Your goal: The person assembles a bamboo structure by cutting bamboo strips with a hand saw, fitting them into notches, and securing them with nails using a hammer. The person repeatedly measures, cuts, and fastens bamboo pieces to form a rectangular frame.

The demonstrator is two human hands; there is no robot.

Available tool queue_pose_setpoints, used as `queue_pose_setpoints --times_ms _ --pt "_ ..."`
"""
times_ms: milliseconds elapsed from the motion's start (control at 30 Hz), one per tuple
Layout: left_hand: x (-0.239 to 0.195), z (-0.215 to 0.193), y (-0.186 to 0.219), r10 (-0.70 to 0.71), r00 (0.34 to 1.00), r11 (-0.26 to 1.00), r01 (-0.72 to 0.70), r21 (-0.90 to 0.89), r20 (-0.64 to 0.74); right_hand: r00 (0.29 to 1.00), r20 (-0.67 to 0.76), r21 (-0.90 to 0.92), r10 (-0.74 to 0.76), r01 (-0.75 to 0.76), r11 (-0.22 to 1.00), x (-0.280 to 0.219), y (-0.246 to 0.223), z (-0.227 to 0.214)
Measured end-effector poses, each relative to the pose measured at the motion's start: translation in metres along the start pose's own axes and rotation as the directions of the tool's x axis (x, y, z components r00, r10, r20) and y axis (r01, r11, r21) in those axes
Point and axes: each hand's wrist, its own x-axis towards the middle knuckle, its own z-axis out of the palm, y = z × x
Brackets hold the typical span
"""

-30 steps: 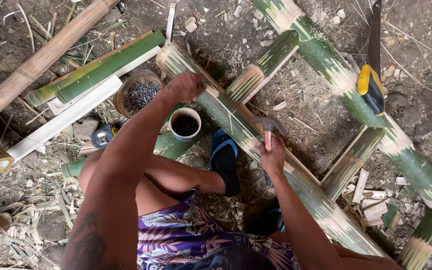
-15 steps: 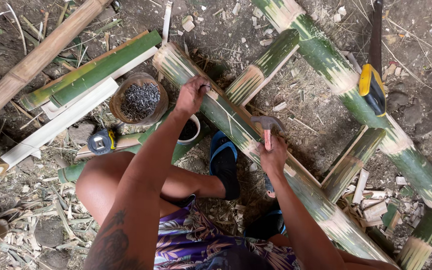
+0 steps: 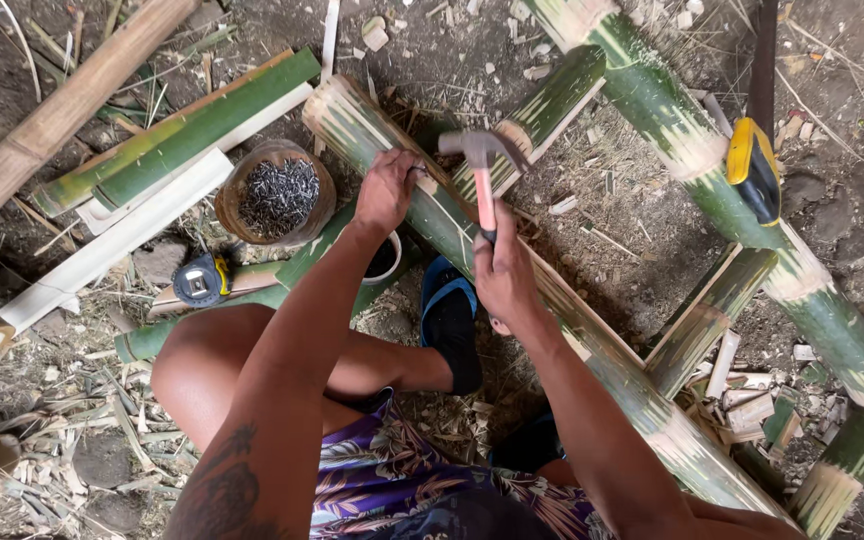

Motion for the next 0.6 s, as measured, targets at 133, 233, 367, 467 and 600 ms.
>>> queue_pose_setpoints --times_ms 133,233,367,467,600 --pt "0.007 -0.005 0.007 -0.055 0.998 0.998 0.055 -0.002 0.033 0.919 -0.108 -0.223 -0.380 0.350 0.910 0.014 -0.007 -0.003" --pt "0.003 -0.003 0.010 -0.058 0.997 0.998 0.057 0.024 0.044 0.971 0.067 -0.352 -0.230 0.239 0.905 0.018 -0.010 -0.004" --pt "0.001 -0.001 0.004 -0.048 0.997 0.997 0.045 0.063 0.054 0.980 -0.023 -0.173 -0.198 0.191 0.966 0.014 -0.013 0.005" --pt "-0.001 0.001 0.002 -0.060 0.996 0.997 0.056 0.061 0.063 0.905 -0.184 -0.205 -0.385 0.348 0.915 0.010 -0.016 0.007" --pt "0.001 -0.001 0.008 -0.075 0.996 0.994 0.072 0.088 0.041 0.991 -0.008 -0.243 -0.135 0.129 0.961 0.012 -0.022 -0.002"
